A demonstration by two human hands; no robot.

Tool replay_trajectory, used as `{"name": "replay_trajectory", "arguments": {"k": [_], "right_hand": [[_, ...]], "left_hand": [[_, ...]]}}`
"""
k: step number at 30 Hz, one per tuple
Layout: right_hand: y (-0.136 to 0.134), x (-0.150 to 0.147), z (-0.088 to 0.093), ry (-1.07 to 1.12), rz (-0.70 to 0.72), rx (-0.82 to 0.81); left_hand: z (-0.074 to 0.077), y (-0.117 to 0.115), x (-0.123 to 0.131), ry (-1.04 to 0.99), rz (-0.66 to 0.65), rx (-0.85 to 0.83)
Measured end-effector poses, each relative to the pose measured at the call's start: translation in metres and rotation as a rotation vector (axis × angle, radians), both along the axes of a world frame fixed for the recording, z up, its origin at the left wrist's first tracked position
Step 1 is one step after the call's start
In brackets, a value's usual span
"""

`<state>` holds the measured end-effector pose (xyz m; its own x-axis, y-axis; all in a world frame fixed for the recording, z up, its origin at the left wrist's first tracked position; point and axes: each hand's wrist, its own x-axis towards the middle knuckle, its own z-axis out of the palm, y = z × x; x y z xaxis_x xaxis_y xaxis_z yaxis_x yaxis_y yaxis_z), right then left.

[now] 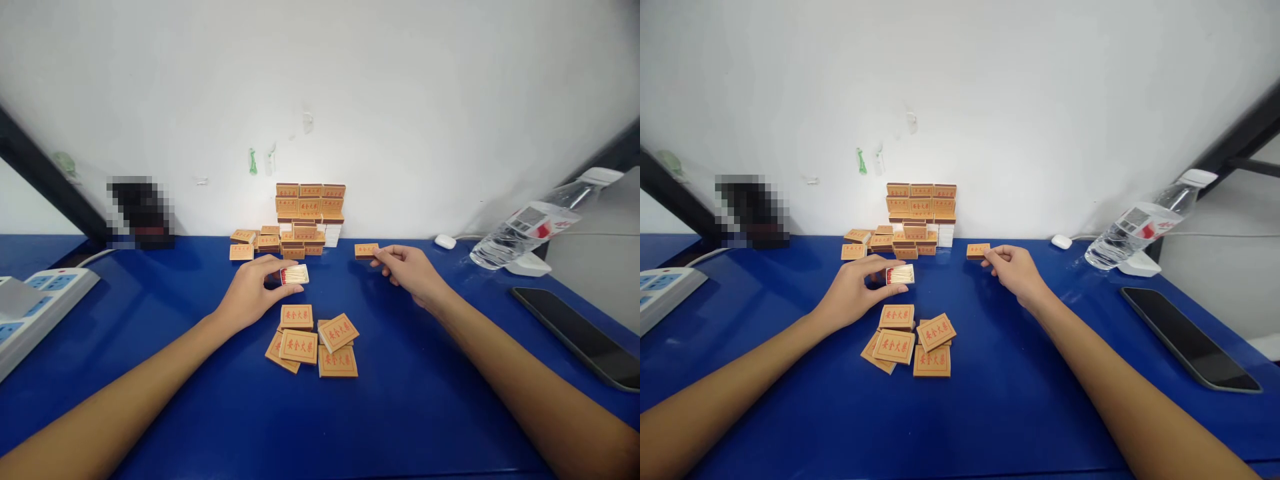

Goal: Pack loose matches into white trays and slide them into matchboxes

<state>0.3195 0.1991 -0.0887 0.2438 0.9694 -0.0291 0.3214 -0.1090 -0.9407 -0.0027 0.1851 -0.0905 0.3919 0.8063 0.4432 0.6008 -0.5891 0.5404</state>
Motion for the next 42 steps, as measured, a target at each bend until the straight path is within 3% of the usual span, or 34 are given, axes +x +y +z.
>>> {"name": "replay_trajectory", "arguments": {"k": [8,14,20,25,28,31,35,42], "right_hand": [[0.050,-0.018,0.002,-0.122,0.058,-0.081],[0.076,-0.023,-0.007,-0.378,0.028,-0.040],[0.076,-0.025,-0.002,-0.714,-0.039,0.073],[0.061,-0.035,0.010,-0.812,-0.009,0.159],[0.044,-0.044,0.017,-0.765,0.104,0.175],[0.020,-0.057,0.018,-0.630,0.338,0.161],[-0.005,-0.075,0.015,-0.180,0.604,0.019],[-0.004,-0.080,0.009,0.005,0.563,0.007]], "left_hand": [[-0.001,0.001,-0.001,-0.045,-0.073,-0.053],[-0.001,-0.001,-0.003,-0.014,-0.086,-0.085],[0.000,-0.003,-0.003,-0.016,-0.086,-0.066],[-0.001,-0.003,-0.002,-0.036,-0.044,-0.046],[-0.002,-0.002,-0.002,-0.053,-0.027,-0.014],[-0.004,0.000,0.000,-0.068,-0.031,0.006],[-0.006,0.003,0.005,-0.072,-0.040,-0.013],[-0.007,0.009,0.007,-0.083,-0.015,-0.014]]}}
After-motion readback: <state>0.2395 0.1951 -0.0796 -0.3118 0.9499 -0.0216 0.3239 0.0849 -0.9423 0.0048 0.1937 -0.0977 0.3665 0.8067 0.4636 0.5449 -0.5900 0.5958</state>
